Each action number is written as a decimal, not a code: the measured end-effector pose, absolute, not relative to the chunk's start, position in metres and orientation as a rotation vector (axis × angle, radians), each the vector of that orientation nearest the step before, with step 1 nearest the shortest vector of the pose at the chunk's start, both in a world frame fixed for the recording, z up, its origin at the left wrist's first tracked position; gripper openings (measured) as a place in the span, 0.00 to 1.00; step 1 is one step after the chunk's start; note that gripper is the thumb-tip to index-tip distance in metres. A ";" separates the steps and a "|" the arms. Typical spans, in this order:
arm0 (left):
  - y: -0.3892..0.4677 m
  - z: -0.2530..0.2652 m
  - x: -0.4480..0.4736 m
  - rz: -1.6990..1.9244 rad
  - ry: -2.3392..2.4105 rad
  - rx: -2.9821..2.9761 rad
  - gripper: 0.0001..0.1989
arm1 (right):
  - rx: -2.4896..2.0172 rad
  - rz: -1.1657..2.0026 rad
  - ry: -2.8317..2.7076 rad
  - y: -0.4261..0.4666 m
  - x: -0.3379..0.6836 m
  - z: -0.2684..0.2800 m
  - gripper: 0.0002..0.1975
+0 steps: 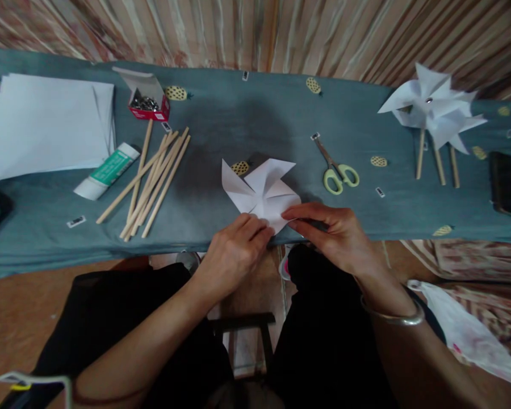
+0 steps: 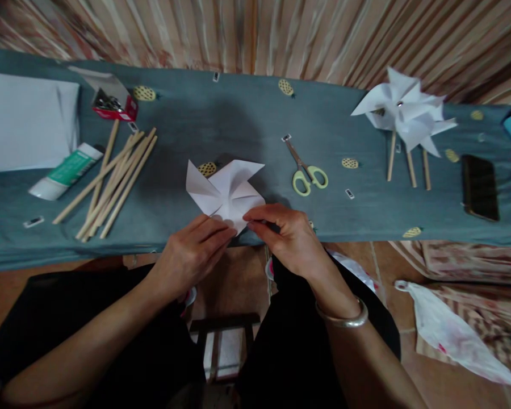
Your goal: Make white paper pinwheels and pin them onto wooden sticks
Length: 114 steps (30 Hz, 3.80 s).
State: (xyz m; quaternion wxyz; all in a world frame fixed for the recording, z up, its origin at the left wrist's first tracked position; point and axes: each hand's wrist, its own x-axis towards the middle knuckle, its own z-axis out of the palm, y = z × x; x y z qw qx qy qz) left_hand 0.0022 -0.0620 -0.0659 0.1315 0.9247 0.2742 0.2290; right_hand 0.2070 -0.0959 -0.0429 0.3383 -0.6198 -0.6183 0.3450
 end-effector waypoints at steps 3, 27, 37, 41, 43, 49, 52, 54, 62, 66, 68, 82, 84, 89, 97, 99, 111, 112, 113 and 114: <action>-0.062 -0.067 0.002 0.672 0.804 2.689 0.07 | -1.647 0.807 -1.667 -0.094 0.199 -0.045 0.08; -0.063 -0.069 -0.001 0.813 0.773 2.511 0.10 | -1.710 0.196 -2.017 -0.082 0.171 -0.048 0.12; -0.062 -0.067 0.000 0.812 0.778 2.476 0.09 | -1.645 0.154 -2.111 -0.088 0.171 -0.049 0.13; -0.061 -0.067 0.001 0.789 0.795 2.452 0.09 | -1.683 0.172 -2.124 -0.088 0.169 -0.047 0.14; -0.061 -0.067 0.001 0.784 0.802 2.429 0.09 | -1.707 0.210 -2.110 -0.088 0.169 -0.046 0.14; -0.060 -0.068 0.001 0.793 0.794 2.398 0.09 | -1.712 0.269 -2.098 -0.087 0.169 -0.046 0.15; -0.060 -0.068 0.001 0.793 0.803 2.389 0.09 | -1.713 0.253 -2.104 -0.087 0.170 -0.047 0.14; -0.060 -0.067 0.002 0.788 0.809 2.381 0.09 | -1.714 0.253 -2.097 -0.087 0.170 -0.048 0.15; -0.059 -0.069 0.001 0.789 0.809 2.361 0.10 | -1.727 0.250 -2.095 -0.086 0.168 -0.050 0.14; -0.059 -0.070 0.001 0.791 0.810 2.354 0.10 | -1.743 0.230 -2.092 -0.085 0.167 -0.050 0.14; -0.059 -0.070 0.001 0.790 0.811 2.351 0.10 | -1.737 0.225 -2.092 -0.085 0.167 -0.050 0.15; -0.056 -0.070 0.001 0.781 0.811 2.298 0.11 | -1.775 0.129 -2.128 -0.083 0.166 -0.050 0.13; -0.056 -0.069 0.001 0.779 0.811 2.295 0.10 | -1.774 0.096 -2.149 -0.083 0.166 -0.051 0.13; -0.056 -0.069 0.001 0.789 0.823 2.294 0.10 | -1.782 0.032 -2.223 -0.083 0.167 -0.053 0.13; -0.055 -0.070 0.002 0.816 0.813 2.289 0.10 | -1.792 0.039 -2.262 -0.083 0.168 -0.056 0.16; -0.055 -0.070 0.002 0.818 0.813 2.296 0.09 | -1.788 0.045 -2.262 -0.084 0.167 -0.057 0.16; -0.053 -0.070 0.003 0.838 0.838 2.209 0.10 | -1.756 -0.009 -2.254 -0.080 0.160 -0.062 0.15; -0.053 -0.070 0.003 0.830 0.853 2.178 0.10 | -1.754 -0.018 -2.250 -0.079 0.159 -0.063 0.15; -0.053 -0.069 0.003 0.821 0.872 2.145 0.10 | -1.750 -0.028 -2.245 -0.078 0.159 -0.063 0.15; -0.054 -0.067 0.003 0.815 0.890 2.109 0.10 | -1.745 -0.035 -2.240 -0.078 0.159 -0.064 0.15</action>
